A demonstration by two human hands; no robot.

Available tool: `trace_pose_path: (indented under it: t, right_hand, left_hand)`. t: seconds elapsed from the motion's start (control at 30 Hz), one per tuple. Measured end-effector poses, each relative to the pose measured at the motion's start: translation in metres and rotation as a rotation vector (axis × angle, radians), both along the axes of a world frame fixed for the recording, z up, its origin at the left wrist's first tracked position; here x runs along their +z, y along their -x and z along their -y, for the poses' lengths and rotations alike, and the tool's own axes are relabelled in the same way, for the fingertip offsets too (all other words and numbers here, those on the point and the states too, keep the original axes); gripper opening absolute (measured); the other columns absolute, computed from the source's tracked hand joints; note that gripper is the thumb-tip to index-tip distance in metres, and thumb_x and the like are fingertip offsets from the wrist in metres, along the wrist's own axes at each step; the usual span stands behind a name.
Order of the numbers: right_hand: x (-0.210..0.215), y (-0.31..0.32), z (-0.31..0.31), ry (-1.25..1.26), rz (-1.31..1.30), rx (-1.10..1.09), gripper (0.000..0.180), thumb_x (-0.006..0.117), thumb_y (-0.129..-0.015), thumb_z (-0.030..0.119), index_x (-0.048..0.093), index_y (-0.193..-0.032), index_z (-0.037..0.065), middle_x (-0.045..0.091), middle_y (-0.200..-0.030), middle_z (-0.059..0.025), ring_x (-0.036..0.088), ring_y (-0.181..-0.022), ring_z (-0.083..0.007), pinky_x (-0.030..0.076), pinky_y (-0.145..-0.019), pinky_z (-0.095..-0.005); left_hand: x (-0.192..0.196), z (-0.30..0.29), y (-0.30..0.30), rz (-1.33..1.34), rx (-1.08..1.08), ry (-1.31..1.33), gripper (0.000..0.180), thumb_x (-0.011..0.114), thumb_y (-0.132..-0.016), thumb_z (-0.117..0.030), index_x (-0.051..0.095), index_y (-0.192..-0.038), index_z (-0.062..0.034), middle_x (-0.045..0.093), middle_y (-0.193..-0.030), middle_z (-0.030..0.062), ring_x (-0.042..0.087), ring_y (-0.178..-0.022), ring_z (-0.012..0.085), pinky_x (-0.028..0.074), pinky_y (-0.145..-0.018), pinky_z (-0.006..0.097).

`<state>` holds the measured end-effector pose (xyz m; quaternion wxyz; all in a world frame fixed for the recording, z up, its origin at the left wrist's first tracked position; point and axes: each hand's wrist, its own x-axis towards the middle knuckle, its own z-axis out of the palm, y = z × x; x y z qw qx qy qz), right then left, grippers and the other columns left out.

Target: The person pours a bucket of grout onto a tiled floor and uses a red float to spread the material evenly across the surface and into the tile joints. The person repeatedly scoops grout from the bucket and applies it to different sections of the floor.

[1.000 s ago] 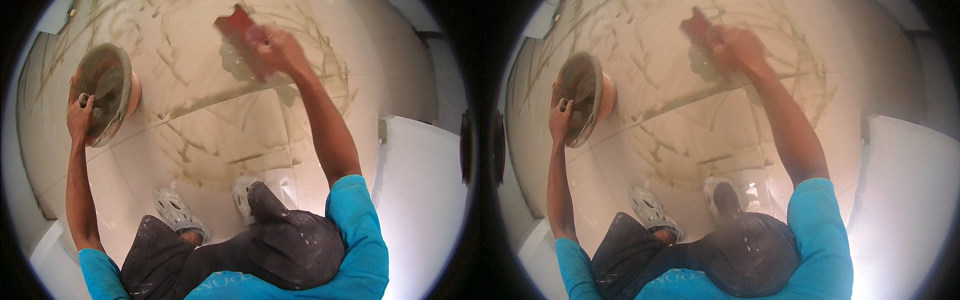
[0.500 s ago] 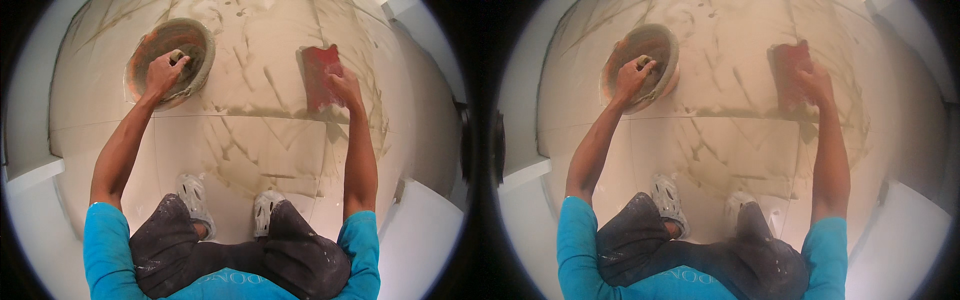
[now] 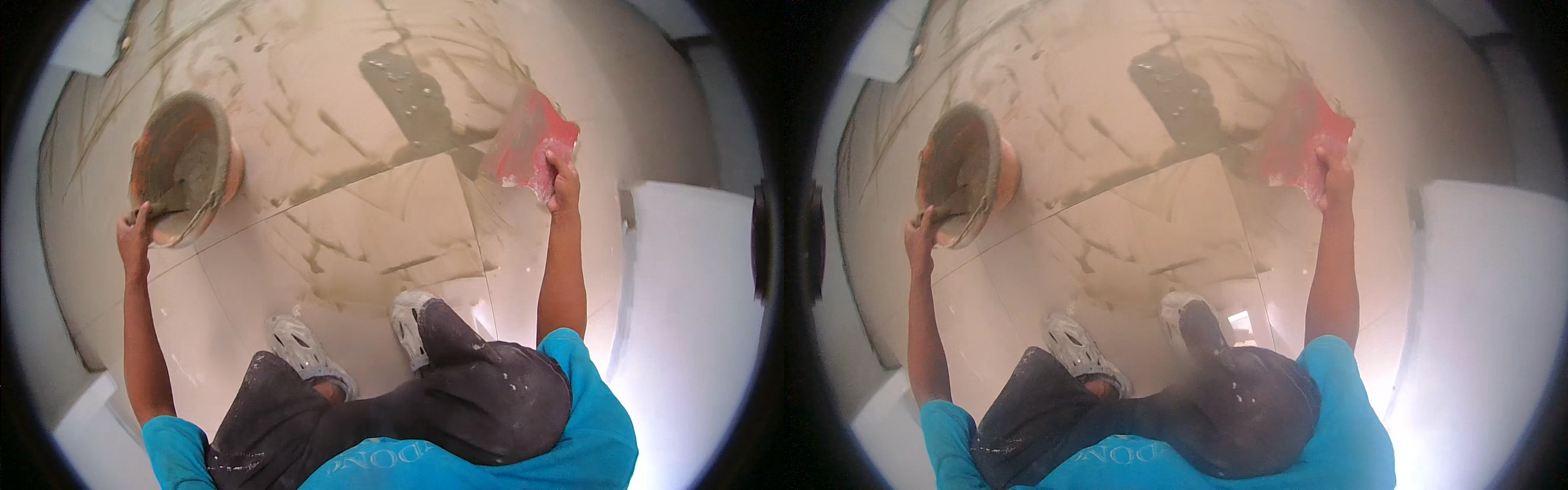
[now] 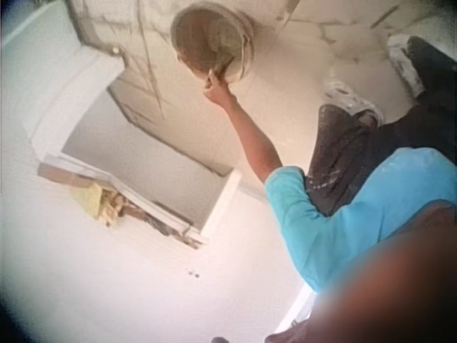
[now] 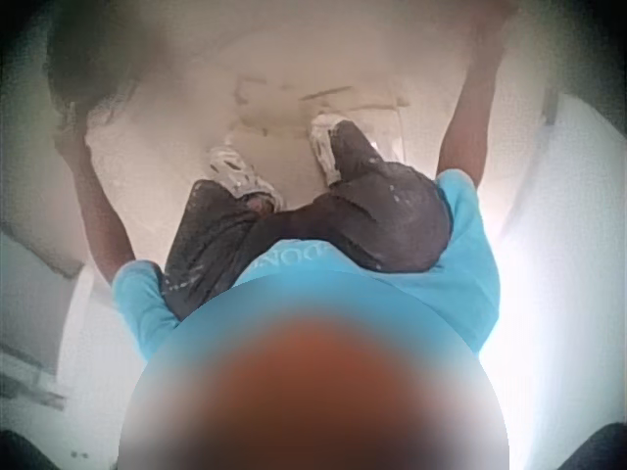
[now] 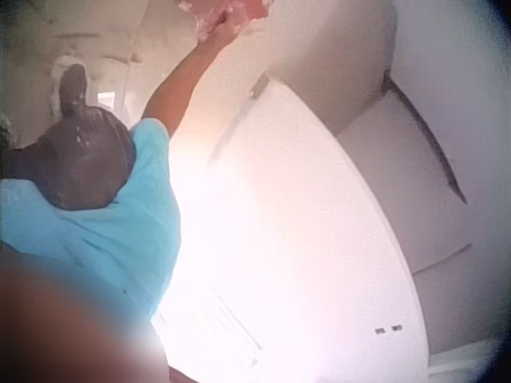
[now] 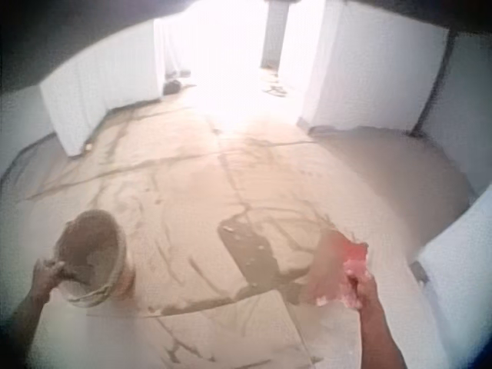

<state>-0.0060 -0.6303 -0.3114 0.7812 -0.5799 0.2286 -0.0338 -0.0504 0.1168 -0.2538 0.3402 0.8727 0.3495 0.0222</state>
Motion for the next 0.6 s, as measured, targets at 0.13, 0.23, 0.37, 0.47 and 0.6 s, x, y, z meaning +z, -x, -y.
trace_pose_path:
  t: [0.13,0.23,0.37,0.47,0.6]
  right_hand:
    - [-0.037,0.085,0.071,-0.162,-0.051,-0.236,0.031,0.057,-0.086,0.007,0.057,-0.117,0.004,0.06,-0.111,-0.0048,0.059,-0.101,-0.0192,0.05,-0.087,-0.0337]
    - [-0.059,0.147,0.091,-0.156,-0.064,-0.371,0.034,0.058,-0.086,0.01,0.055,-0.12,0.003,0.062,-0.115,-0.0082,0.061,-0.103,-0.0241,0.052,-0.09,-0.0396]
    - [-0.084,0.213,0.117,-0.19,-0.049,-0.448,0.035,0.059,-0.085,0.011,0.056,-0.119,0.004,0.063,-0.113,-0.007,0.061,-0.102,-0.0245,0.052,-0.089,-0.0409]
    - [-0.097,0.24,0.124,-0.226,-0.042,-0.485,0.035,0.06,-0.085,0.012,0.057,-0.119,0.004,0.064,-0.112,-0.0065,0.062,-0.101,-0.0244,0.052,-0.088,-0.0405]
    - [-0.1,0.238,0.105,-0.27,-0.101,-0.461,0.033,0.061,-0.084,0.01,0.058,-0.117,0.006,0.063,-0.109,-0.0035,0.059,-0.102,-0.0198,0.049,-0.09,-0.0351]
  left_hand:
    - [-0.014,-0.023,-0.018,-0.002,-0.04,0.218,0.073,0.068,-0.082,-0.043,0.04,-0.129,0.006,0.055,-0.117,0.0162,0.058,-0.104,0.0258,0.048,-0.088,0.038]
    - [-0.012,-0.02,-0.02,0.07,-0.045,0.547,0.063,0.068,-0.083,-0.035,0.044,-0.126,0.0046,0.057,-0.11,0.0138,0.061,-0.095,0.0239,0.051,-0.08,0.035]
    - [-0.009,0.002,-0.014,0.153,-0.052,0.707,0.05,0.063,-0.086,-0.023,0.046,-0.125,0.0036,0.059,-0.11,0.0123,0.063,-0.092,0.0231,0.053,-0.078,0.036]
    - [0.004,0.03,-0.004,0.219,-0.106,0.711,0.048,0.063,-0.086,-0.019,0.046,-0.125,0.0035,0.059,-0.11,0.0125,0.062,-0.094,0.0229,0.052,-0.081,0.036]
    - [0.012,0.005,-0.005,0.197,-0.201,0.583,0.054,0.065,-0.086,-0.018,0.044,-0.13,0.005,0.054,-0.121,0.0151,0.056,-0.108,0.0249,0.044,-0.096,0.038]
